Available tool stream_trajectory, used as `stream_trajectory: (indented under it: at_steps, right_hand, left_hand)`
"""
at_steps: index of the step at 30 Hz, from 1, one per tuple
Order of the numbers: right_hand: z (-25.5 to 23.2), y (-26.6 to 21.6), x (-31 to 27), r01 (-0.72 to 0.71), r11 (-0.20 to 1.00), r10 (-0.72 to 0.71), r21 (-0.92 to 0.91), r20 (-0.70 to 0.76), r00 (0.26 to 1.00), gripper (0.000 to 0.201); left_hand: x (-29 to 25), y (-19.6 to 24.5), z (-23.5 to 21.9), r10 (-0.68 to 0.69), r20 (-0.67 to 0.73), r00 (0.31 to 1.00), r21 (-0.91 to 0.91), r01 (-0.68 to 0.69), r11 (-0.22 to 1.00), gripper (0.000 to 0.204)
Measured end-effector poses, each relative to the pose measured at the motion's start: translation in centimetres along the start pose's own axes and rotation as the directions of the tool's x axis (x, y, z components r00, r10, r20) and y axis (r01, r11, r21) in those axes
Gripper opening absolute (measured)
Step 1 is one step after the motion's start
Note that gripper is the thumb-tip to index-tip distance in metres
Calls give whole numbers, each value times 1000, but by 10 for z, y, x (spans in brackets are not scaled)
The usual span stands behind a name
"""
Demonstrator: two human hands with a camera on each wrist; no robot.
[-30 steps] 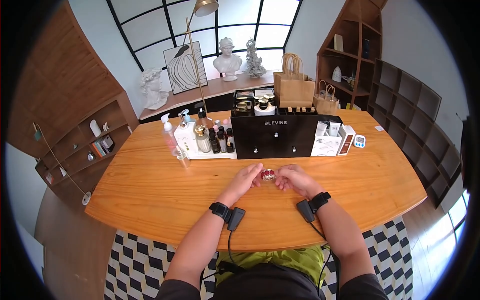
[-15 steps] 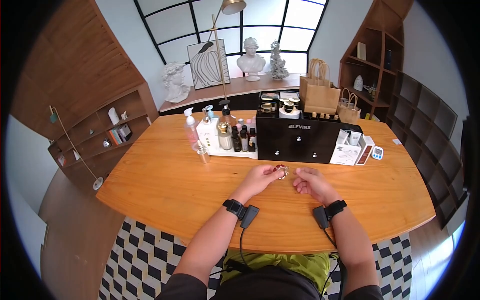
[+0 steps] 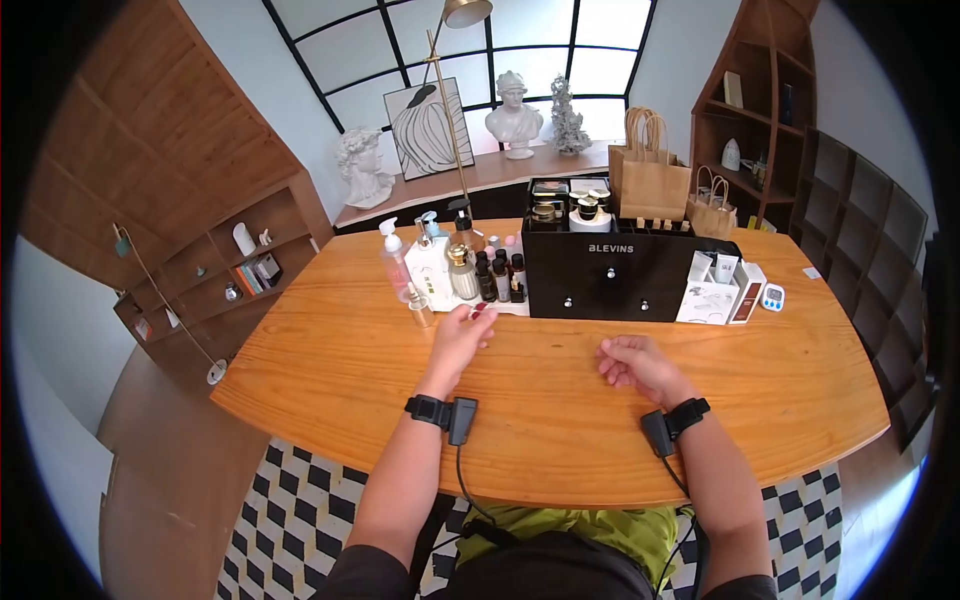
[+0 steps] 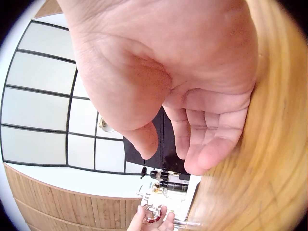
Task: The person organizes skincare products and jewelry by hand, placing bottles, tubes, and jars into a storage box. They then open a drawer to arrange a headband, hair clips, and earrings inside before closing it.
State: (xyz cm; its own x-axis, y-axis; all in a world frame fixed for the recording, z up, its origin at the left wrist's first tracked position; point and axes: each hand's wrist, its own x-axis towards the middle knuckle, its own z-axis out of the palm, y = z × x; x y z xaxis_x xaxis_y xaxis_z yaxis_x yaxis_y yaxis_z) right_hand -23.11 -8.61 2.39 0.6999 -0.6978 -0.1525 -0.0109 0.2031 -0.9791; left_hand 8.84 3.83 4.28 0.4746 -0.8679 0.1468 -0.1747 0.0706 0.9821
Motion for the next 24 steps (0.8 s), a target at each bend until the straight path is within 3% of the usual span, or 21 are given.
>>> stream_trajectory:
  at_steps: [2, 4, 9, 11, 13, 14, 16, 23, 24]
  right_hand:
    - [-1, 1, 1, 1, 1000, -1, 7, 2, 1000, 28]
    - [-2, 3, 3, 0, 1000, 0, 10, 1, 1000, 28]
    - [-3, 3, 4, 8, 1000, -7, -2, 21, 1000, 27]
    - [-3, 2, 4, 0, 1000, 0, -2, 16, 1000, 26]
    - [-2, 1, 4, -8, 1000, 9, -4, 13, 1000, 26]
    - [-1, 0, 2, -9, 1000, 9, 2, 14, 1000, 24]
    - [0, -1, 1, -12, 1000, 12, 7, 11, 1000, 24]
    - [-2, 0, 1, -4, 1000, 4, 3, 1, 1000, 20]
    - [-2, 0, 1, -10, 1000, 10, 6, 0, 1000, 19]
  left_hand:
    - [3, -9, -28, -69, -51, 996, 64, 72, 995, 32]
    - [7, -18, -58, -61, -85, 995, 98, 69, 993, 29]
    - [19, -46, -130, 25, -141, 990, 400, 34, 916, 30]
    - [15, -43, -135, 19, -153, 988, 464, 54, 884, 35]
    - [8, -41, -140, 47, -190, 981, 713, 105, 693, 42]
    - [7, -42, -141, 44, -191, 981, 711, 107, 695, 42]
    - [4, -42, -139, 73, -214, 974, 834, 144, 532, 44]
    - [1, -37, -130, 82, -199, 977, 856, 132, 500, 43]
    - [5, -47, -136, 65, -179, 982, 813, 110, 572, 42]
